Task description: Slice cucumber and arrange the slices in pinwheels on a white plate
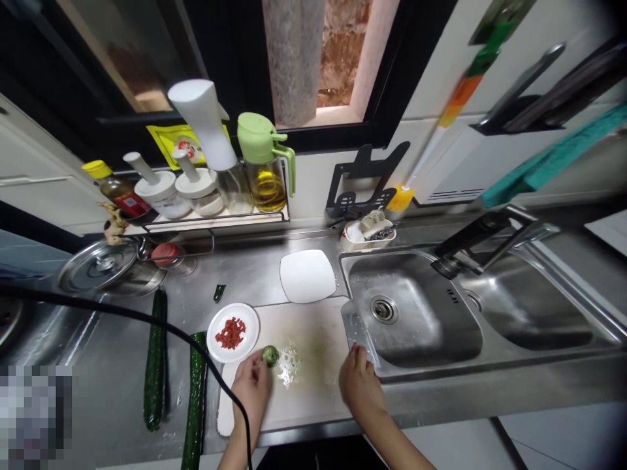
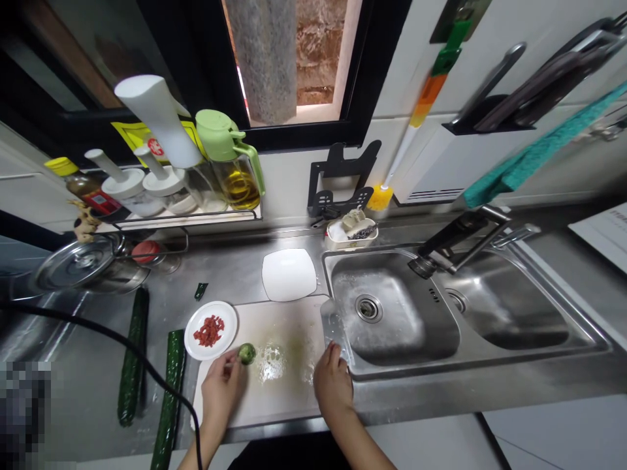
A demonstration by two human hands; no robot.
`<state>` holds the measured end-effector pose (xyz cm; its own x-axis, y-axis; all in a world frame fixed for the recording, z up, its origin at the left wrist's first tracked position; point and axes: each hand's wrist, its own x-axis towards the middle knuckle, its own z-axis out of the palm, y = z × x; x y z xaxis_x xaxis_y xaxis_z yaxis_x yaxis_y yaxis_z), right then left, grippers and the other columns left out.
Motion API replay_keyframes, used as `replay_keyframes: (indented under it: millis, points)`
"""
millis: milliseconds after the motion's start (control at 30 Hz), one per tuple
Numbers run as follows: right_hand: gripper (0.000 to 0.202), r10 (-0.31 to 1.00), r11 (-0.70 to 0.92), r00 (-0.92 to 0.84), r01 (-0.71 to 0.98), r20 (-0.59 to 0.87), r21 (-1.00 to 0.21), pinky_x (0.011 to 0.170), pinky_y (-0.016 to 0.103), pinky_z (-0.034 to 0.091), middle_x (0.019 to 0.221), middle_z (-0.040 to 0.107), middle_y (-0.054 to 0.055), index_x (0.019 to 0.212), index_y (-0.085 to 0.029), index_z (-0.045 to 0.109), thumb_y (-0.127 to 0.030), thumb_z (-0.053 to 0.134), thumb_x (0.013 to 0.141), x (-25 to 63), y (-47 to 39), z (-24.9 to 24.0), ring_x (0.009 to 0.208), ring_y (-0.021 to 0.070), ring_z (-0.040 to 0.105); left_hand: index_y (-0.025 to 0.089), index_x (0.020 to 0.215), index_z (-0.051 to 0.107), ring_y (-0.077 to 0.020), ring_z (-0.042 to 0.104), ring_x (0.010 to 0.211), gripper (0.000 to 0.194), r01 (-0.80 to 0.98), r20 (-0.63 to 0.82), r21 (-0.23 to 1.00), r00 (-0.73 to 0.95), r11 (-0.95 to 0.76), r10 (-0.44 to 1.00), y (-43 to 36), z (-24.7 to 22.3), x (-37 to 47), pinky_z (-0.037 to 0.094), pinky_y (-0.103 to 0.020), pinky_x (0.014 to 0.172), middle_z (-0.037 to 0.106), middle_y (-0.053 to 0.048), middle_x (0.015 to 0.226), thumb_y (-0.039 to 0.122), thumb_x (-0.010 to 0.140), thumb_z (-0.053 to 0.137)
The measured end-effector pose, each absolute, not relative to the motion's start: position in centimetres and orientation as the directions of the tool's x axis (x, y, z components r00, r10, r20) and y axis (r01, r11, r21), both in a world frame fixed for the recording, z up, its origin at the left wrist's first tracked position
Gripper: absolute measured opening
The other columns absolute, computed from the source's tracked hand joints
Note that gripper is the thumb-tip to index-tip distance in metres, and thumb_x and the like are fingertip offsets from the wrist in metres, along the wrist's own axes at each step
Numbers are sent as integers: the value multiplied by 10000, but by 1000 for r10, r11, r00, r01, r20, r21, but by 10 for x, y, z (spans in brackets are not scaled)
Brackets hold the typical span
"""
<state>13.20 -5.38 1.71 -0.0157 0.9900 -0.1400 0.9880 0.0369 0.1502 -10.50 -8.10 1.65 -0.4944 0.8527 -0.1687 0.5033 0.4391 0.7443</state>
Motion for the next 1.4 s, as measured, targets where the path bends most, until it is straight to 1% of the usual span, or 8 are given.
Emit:
replay_keyframes:
  millis: [200, 267, 333, 433, 633, 833, 1033, 1400]
  points:
    - [380, 940, 28, -16, 999, -341, 32, 646, 323, 501, 1072, 582, 233, 1129, -46, 591, -53, 355, 831, 141, -26, 43, 908, 262, 600, 163, 1083, 639, -166, 599, 662, 400, 571, -103, 768, -335, 289, 936, -33, 25, -84, 489, -306, 690, 668, -83, 893, 432, 853, 454]
    - [301, 931, 38, -63, 996, -359, -77, 764, 334, 465, 1035, 593, 209, 1047, -61, 618, -106, 382, 866, 145, 2, 54, 973, 266, 574, 161, 1124, 615, -157, 601, 663, 405, 587, -132, 745, -337, 318, 932, -2, 27, -78, 483, -300, 705, 670, -88, 951, 422, 852, 466]
    - [289, 933, 2, -58, 988, -355, -157, 819, 329, 429, 1037, 605, 178, 1096, -85, 593, -184, 411, 894, 147, 40, 61, 997, 258, 563, 152, 1144, 596, -185, 629, 800, 402, 625, -180, 683, -357, 378, 917, 32, 28, -72, 464, -300, 782, 675, -97, 978, 398, 839, 504]
    - [285, 940, -18, -46, 983, -338, -182, 876, 301, 380, 1082, 608, 168, 1103, -91, 579, -204, 406, 906, 145, 99, 55, 1040, 233, 549, 125, 1176, 556, -217, 625, 952, 440, 658, -345, 543, -391, 521, 853, 77, 27, -65, 436, -289, 824, 675, -128, 1028, 386, 822, 555]
    - [264, 925, -76, -16, 971, -379, -225, 837, 277, 381, 1078, 639, 161, 1093, -95, 590, -161, 443, 885, 132, 165, 18, 1010, 211, 582, 106, 1081, 575, -251, 635, 970, 393, 671, -426, 479, -386, 566, 818, 115, 17, -61, 435, -292, 777, 688, -164, 1015, 364, 787, 608]
    - [222, 907, -138, 11, 952, -422, -272, 775, 304, 428, 1020, 663, 92, 1062, -126, 593, -217, 473, 899, 132, 175, 7, 905, 173, 609, 115, 1055, 572, -253, 629, 993, 349, 692, -452, 442, -378, 570, 808, 118, 14, -63, 427, -288, 784, 683, -155, 1036, 332, 787, 618]
    - [211, 906, -147, -4, 935, -424, -323, 659, 247, 369, 940, 686, 104, 977, -132, 625, -161, 470, 838, 138, 164, 24, 863, 189, 616, 132, 1030, 569, -239, 628, 979, 305, 714, -441, 440, -356, 544, 824, 109, 33, -66, 415, -277, 769, 678, -136, 1048, 315, 790, 613]
    - [326, 914, -72, -100, 913, -393, -400, 811, 274, 396, 1027, 652, 146, 1079, -78, 565, -221, 582, 787, 147, 52, 58, 971, 238, 589, 133, 1113, 525, -225, 630, 938, 356, 797, -537, 326, -286, 508, 794, 2, 53, -64, 384, -280, 724, 663, -131, 1034, 372, 850, 551]
